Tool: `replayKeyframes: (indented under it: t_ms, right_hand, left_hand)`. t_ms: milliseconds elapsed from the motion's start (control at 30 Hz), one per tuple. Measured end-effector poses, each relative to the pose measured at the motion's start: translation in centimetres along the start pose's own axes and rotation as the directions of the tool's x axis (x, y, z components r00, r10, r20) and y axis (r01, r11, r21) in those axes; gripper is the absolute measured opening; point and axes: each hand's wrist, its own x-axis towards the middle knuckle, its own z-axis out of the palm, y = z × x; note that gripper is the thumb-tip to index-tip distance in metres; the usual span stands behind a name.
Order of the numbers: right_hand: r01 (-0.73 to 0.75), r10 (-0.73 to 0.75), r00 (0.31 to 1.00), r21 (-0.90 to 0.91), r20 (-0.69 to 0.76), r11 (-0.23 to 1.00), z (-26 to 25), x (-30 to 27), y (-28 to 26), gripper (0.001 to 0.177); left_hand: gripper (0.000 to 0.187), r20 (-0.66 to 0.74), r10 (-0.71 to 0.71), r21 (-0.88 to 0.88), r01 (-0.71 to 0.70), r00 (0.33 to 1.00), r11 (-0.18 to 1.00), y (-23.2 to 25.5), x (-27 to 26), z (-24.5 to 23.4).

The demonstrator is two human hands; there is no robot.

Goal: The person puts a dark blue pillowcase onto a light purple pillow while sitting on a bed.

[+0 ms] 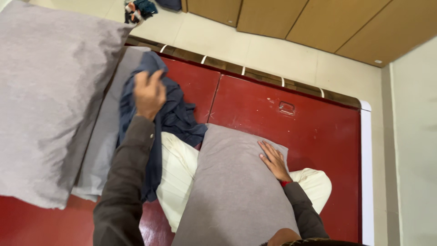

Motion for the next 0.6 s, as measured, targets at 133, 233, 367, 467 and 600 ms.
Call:
replayKeyframes:
  t_ms: [133, 233, 367, 467, 600]
  right_hand:
    - [0.015, -0.015, 1.0, -0.012, -0.014, 1.0, 0.4, 0.2, 0.4, 0.058]
    - [0.013, -0.013, 1.0, -0.003, -0.001, 1.0, 0.4, 0.2, 0.5, 0.058]
    - [-0.009, 0.009, 1.0, -0.003, -0.008, 1.0, 0.3, 0.4, -0.1, 0.057]
    - [-0.01, 0.01, 1.0, 0.005, 0.002, 1.0, 0.0, 0.4, -0.5, 0.057]
    - [-0.029, 0.029, 1.0, 0.012, 0.005, 1.0, -0.2, 0.3, -1.1, 0.058]
  left_hand:
    - [0.096, 0.543, -0.062, 0.255, -0.094, 0.837, 0.962, -0.4, -5.2, 0.6]
    - [0.09, 0.504, -0.406, 0.368, 0.235, 0.763, 0.9, 0.5, -11.4, -1.8]
    - [0.047, 0.437, -0.722, 0.512, 0.512, 0.536, 0.69, 0.2, -18.0, -4.5]
    - [0.025, 0.374, -0.656, 0.464, 0.48, 0.656, 0.745, 0.1, -19.2, -5.8]
    - [0.019, 0.128, -0.401, 0.352, 0.336, 0.907, 0.874, 0.1, -15.0, -8.8]
